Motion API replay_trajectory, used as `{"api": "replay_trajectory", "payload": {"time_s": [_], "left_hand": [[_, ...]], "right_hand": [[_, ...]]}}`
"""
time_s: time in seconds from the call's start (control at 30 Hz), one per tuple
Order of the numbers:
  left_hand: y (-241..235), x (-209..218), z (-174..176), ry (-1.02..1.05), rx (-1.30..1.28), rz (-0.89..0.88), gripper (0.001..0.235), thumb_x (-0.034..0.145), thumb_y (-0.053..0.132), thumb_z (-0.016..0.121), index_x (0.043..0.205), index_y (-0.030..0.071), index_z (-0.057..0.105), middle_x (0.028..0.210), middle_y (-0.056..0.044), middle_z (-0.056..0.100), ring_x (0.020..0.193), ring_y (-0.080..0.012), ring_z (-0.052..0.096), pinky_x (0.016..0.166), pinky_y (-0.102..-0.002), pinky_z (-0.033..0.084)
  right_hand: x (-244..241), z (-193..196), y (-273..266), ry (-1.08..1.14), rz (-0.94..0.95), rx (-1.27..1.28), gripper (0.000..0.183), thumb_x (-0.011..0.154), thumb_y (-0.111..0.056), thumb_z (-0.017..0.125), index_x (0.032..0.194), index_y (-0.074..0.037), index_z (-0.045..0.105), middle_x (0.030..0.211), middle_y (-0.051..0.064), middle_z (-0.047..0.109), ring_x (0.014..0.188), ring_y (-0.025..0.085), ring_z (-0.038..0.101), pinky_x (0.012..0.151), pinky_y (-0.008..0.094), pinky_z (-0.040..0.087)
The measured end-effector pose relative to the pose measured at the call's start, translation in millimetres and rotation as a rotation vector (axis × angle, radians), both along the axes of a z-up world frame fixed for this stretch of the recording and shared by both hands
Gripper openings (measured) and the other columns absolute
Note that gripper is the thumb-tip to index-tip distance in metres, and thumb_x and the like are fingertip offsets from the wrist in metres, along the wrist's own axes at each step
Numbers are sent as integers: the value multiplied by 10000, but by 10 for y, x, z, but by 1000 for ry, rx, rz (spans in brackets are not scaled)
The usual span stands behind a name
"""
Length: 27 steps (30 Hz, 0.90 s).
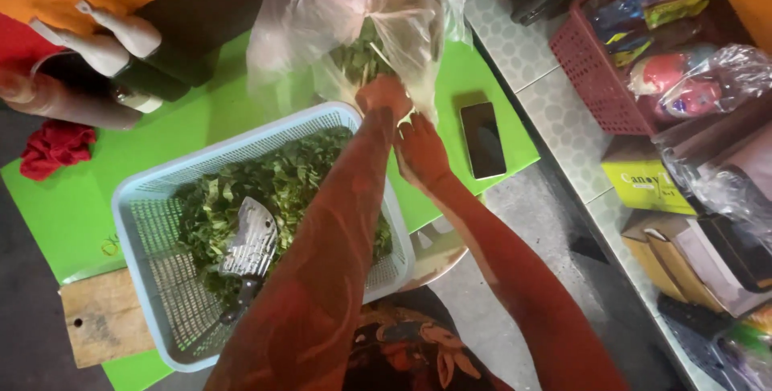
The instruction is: The person chops green leafy vegetables using a large knife over a white colander. They repeatedly gather bunches of greens, chop them into smaller pieces, and add them to the colander.
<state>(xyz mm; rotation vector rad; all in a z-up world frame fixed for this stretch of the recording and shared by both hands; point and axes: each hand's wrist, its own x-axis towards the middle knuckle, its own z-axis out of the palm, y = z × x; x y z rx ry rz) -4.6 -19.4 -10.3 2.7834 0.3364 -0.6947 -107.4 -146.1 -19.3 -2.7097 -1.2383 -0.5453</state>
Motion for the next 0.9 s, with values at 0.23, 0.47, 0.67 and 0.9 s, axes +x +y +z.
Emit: {"api": "replay_trajectory", "payload": {"time_s": [0.23,0.47,0.67,0.9], "left_hand": [[-75,61,183,76,-22,60,328,903,240,570,1053,18,759,1021,-122,769,1039,-360,735,642,-636,574],[-150,-55,-79,27,122,-45,343,989,174,528,1257,72,716,1269,-119,725,1263,-366,628,868,-654,510],[-319,52,-862,-115,51,99,449,943,192,567,1318,-44,636,1267,-238,676,1261,-479,569,893,-712,454],[-66,39,-303,-45,-52,218,580,856,424,554,1256,23,677,1165,-136,744,1150,-407,690,899,-614,543]], "right_hand": [[136,-323,36,-14,-89,11,214,752,-206,770,955,-154,726,854,57,647,978,319,659,916,455,539],[-78,410,34,-47,-52,23,120,796,-154,760,915,-148,771,984,67,689,1150,334,626,1006,438,514],[-114,389,-8,-39,-72,72,183,783,-152,776,965,-147,779,1049,64,683,1212,330,608,1016,461,513],[54,-360,-9,137,-142,-28,351,751,-241,804,1076,-135,723,1058,38,678,1149,320,620,1039,467,502]]}}
